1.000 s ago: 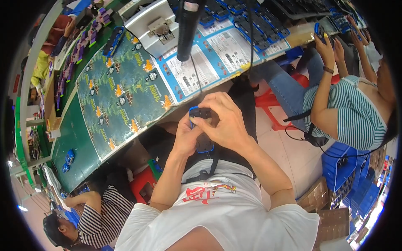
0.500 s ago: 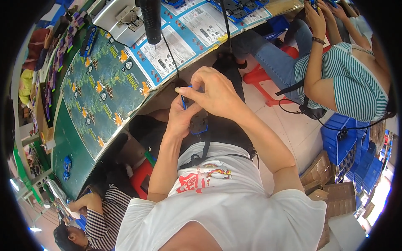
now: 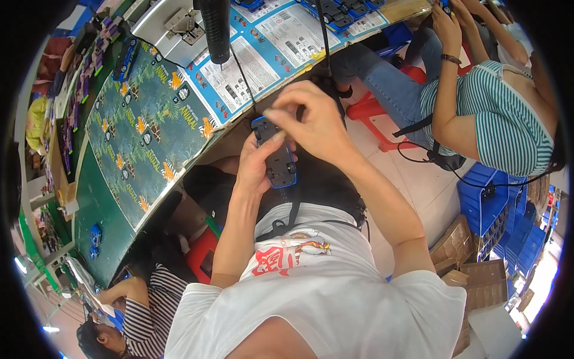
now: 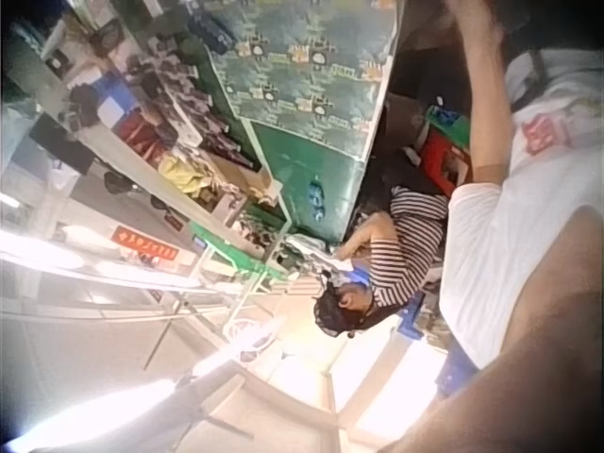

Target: The person assembles plastic toy cars by attaching chassis components with screws using an electric screwdriver.

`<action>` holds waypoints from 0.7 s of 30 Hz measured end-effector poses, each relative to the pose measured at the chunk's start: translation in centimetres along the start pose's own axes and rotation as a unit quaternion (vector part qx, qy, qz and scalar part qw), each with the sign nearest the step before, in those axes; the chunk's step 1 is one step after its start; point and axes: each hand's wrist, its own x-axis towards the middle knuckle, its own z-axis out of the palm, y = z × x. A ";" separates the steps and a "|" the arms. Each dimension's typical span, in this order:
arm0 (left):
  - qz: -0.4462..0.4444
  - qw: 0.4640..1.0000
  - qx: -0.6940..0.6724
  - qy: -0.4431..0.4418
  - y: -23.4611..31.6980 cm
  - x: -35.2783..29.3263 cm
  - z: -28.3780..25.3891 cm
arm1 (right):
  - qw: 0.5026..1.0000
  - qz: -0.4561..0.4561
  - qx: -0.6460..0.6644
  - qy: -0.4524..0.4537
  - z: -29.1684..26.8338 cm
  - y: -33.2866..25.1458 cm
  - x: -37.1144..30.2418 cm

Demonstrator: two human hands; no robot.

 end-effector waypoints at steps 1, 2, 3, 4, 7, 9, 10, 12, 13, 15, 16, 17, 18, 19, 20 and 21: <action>0.015 1.000 -0.008 0.014 0.3 0.0 0.2 | 0.998 0.021 0.004 0.051 -0.3 0.5 -0.6; 0.017 1.000 -0.010 0.015 0.6 0.0 0.3 | 0.993 0.095 0.055 0.048 -0.9 1.6 -1.9; 0.041 0.998 -0.030 0.033 0.8 0.1 0.4 | 0.979 0.168 0.104 0.044 -1.6 2.2 -3.4; 0.064 0.995 -0.050 0.052 0.9 0.2 0.3 | 0.953 0.280 0.106 0.036 -1.8 1.3 -4.8; 0.110 0.991 -0.042 0.065 0.3 0.8 0.2 | 0.896 0.373 0.236 0.049 -0.7 1.3 -9.1; 0.132 0.988 -0.033 0.076 -0.7 1.1 0.6 | 0.854 0.402 0.320 0.085 0.7 1.5 -10.6; 0.151 0.984 -0.032 0.090 -1.2 1.2 0.8 | 0.836 0.409 0.349 0.108 1.2 1.7 -11.0; 0.168 0.980 -0.031 0.101 -1.9 1.5 1.1 | 0.807 0.420 0.389 0.149 1.6 2.0 -11.6; 0.172 0.979 -0.025 0.108 -2.2 1.6 1.2 | 0.807 0.419 0.388 0.152 1.5 2.0 -11.6; 0.176 0.978 -0.019 0.113 -2.7 1.7 1.3 | 0.806 0.424 0.381 0.160 1.2 2.1 -11.8; 0.177 0.978 -0.015 0.113 -2.9 1.7 1.3 | 0.807 0.424 0.380 0.161 1.1 2.1 -11.8; 0.179 0.977 -0.010 0.113 -3.1 1.8 1.3 | 0.808 0.428 0.369 0.166 0.9 2.2 -11.8; 0.179 0.977 -0.011 0.113 -3.3 1.8 1.3 | 0.809 0.433 0.359 0.170 0.8 2.2 -11.7; 0.189 0.976 0.004 0.112 -3.5 1.7 1.2 | 0.809 0.434 0.358 0.171 0.7 2.1 -11.7; 0.198 0.974 0.020 0.112 -3.7 1.6 1.1 | 0.805 0.444 0.355 0.169 0.6 2.0 -11.6; 0.198 0.973 0.018 0.112 -3.9 1.6 1.0 | 0.800 0.454 0.353 0.168 0.6 1.9 -11.6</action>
